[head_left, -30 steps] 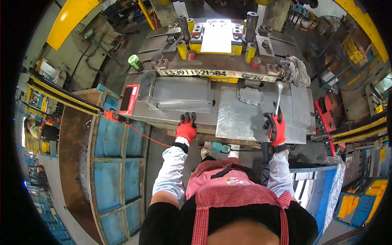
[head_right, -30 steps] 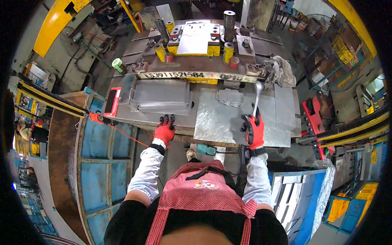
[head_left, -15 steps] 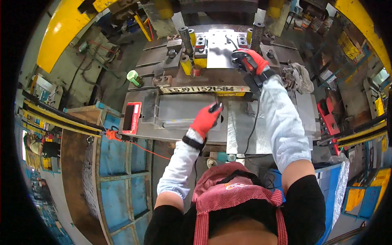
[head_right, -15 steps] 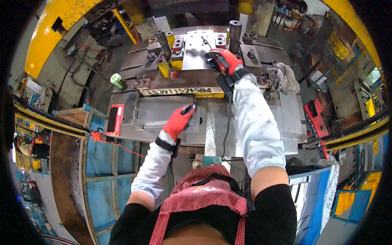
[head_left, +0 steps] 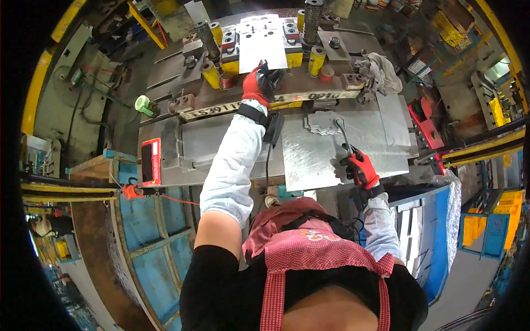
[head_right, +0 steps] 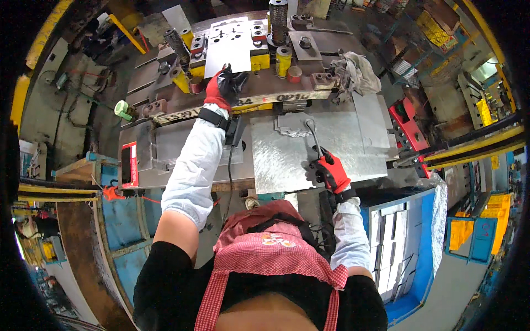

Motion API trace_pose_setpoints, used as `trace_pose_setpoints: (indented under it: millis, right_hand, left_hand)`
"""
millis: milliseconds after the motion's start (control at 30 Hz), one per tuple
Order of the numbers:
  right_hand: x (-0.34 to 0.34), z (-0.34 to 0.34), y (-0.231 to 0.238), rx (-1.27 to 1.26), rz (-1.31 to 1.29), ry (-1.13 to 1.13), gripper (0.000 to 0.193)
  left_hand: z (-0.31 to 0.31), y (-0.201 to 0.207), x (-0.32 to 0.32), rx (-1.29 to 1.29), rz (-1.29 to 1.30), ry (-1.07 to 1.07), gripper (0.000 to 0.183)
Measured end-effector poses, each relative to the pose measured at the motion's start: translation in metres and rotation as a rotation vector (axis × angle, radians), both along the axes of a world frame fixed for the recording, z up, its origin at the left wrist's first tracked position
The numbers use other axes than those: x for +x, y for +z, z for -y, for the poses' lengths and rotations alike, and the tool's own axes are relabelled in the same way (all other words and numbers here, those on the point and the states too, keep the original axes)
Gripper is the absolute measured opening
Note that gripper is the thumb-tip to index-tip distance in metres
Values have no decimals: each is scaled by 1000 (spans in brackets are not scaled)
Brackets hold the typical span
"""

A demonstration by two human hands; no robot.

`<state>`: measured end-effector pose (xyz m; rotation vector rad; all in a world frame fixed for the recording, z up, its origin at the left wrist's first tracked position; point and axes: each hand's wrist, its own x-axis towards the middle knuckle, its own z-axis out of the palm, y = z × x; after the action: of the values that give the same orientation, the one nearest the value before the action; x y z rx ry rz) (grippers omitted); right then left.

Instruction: Operating a manual metal stamping press to form metal parts.

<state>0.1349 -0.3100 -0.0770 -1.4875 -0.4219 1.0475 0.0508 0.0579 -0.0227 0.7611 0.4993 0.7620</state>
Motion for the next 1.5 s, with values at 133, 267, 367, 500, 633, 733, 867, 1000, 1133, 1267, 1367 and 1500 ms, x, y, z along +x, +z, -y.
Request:
trace_pose_setpoints:
  millis: [133, 267, 367, 500, 633, 733, 867, 1000, 1133, 1267, 1367, 1500]
  right_hand:
    - [-6, -3, 12, 45, 42, -175, 46]
    - [-16, -2, 69, 79, 461, -84, 56]
    - [-24, -15, 118, 96, 838, 97, 60]
    - [-39, -36, 145, 215, 1074, 364, 63]
    - [-45, -44, 129, 53, 518, 647, 68]
    - [-45, -38, 105, 202, 47, 506, 65]
    - [-30, -76, 114, 215, 5, 286, 62]
    - [4, -156, 142, 432, -105, 268, 50]
    - [60, -235, 121, 608, 687, 505, 24]
    - [70, -264, 118, 773, 1220, 628, 18]
    - [59, -260, 118, 399, 562, 508, 16]
    - [20, -203, 118, 424, 177, 203, 49]
  left_hand:
    - [14, 41, -41, 774, -345, 282, 18]
    - [32, 106, -131, 860, -452, 405, 18]
    - [33, 155, -154, 787, -666, 141, 16]
    - [34, 154, -138, 1145, -966, -296, 25]
    - [-13, 95, -127, 1140, -567, -537, 26]
    - [-30, 73, -120, 1025, -312, -610, 27]
    - [-2, 89, -123, 194, 57, -463, 40]
    - [29, 39, -131, -149, 182, -427, 46]
    - [44, 19, -98, -346, 213, -621, 53]
    - [45, 20, -71, -210, 355, -362, 45]
    - [44, 18, -68, -173, 336, -302, 42]
    - [48, 21, -70, -187, 330, -257, 40]
